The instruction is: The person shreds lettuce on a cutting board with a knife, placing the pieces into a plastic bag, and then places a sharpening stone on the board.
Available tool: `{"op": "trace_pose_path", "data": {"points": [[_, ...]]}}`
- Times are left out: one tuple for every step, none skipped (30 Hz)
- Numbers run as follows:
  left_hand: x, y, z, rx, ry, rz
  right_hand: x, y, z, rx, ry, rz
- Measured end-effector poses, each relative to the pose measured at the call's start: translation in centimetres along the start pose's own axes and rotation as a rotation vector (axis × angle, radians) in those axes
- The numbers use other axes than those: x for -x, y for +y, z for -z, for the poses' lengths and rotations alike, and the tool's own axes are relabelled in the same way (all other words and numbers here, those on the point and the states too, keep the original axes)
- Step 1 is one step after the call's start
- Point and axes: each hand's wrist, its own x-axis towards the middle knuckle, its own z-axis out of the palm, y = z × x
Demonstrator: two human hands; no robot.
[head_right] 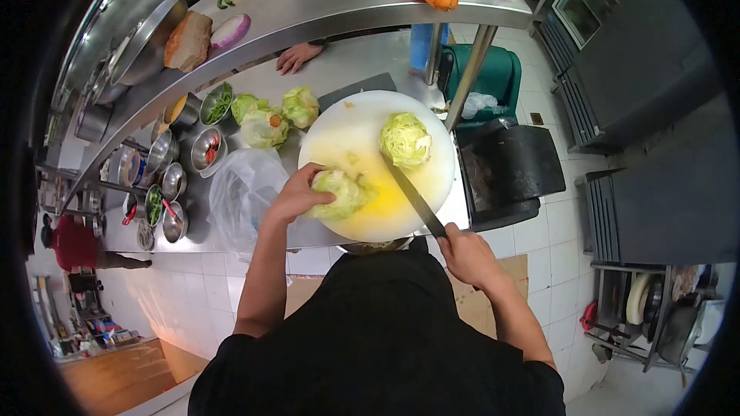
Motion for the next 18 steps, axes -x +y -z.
{"op": "trace_pose_path", "data": {"points": [[-0.1, 1.1, -0.6, 0.083, -0.092, 0.041, -1.2, 0.7, -1.1, 0.061, 0.143, 0.180], [-0.4, 0.9, -1.3, 0.080, -0.097, 0.038, -2.0, 1.3, -1.9, 0.124, 0.288, 0.361], [-0.8, 0.1, -2.1, 0.077, 0.029, -0.032, -2.3, 0.4, -2.5, 0.161, 0.341, 0.430], [-1.0, -0.4, -2.8, 0.075, 0.155, -0.102, -2.8, -0.3, -3.3, 0.155, 0.345, 0.425], [-1.1, -1.0, -3.6, 0.071, 0.148, -0.104, -3.5, -1.0, -4.2, 0.166, 0.400, 0.461], [-0.8, -1.0, -4.2, 0.116, 0.268, -0.107, -3.8, -1.7, -4.8, 0.178, 0.454, 0.498], [-0.5, -0.9, -4.7, 0.161, 0.391, -0.110, -3.9, -2.4, -5.2, 0.176, 0.456, 0.498], [-0.2, -0.9, -5.2, 0.159, 0.393, -0.111, -3.9, -3.1, -5.5, 0.224, 0.466, 0.518], [0.6, 0.3, -5.5, 0.081, 0.460, -0.112, -3.8, -3.5, -5.8, 0.271, 0.474, 0.538], [1.1, 1.0, -5.6, 0.002, 0.525, -0.112, -3.9, -3.7, -6.1, 0.270, 0.472, 0.540], [1.1, 0.4, -5.8, 0.002, 0.527, -0.109, -3.9, -3.8, -6.4, 0.311, 0.479, 0.546], [1.0, 0.1, -6.1, -0.060, 0.561, -0.164, -3.9, -3.8, -6.6, 0.353, 0.487, 0.551], [0.9, -0.4, -6.4, -0.121, 0.594, -0.218, -3.9, -3.8, -6.6, 0.355, 0.484, 0.551], [0.9, -0.8, -6.5, -0.119, 0.595, -0.213, -3.9, -3.9, -6.5, 0.378, 0.460, 0.539], [1.1, -0.3, -6.5, -0.146, 0.597, -0.233, -3.8, -4.0, -6.4, 0.401, 0.435, 0.528], [1.3, 0.2, -6.5, -0.173, 0.599, -0.252, -3.8, -4.1, -6.3, 0.404, 0.430, 0.529], [1.5, 0.4, -6.6, -0.171, 0.600, -0.247, -3.7, -4.2, -6.2, 0.436, 0.414, 0.516], [1.6, 0.5, -6.7, -0.177, 0.599, -0.251, -3.4, -4.5, -5.9, 0.467, 0.399, 0.501]]}}
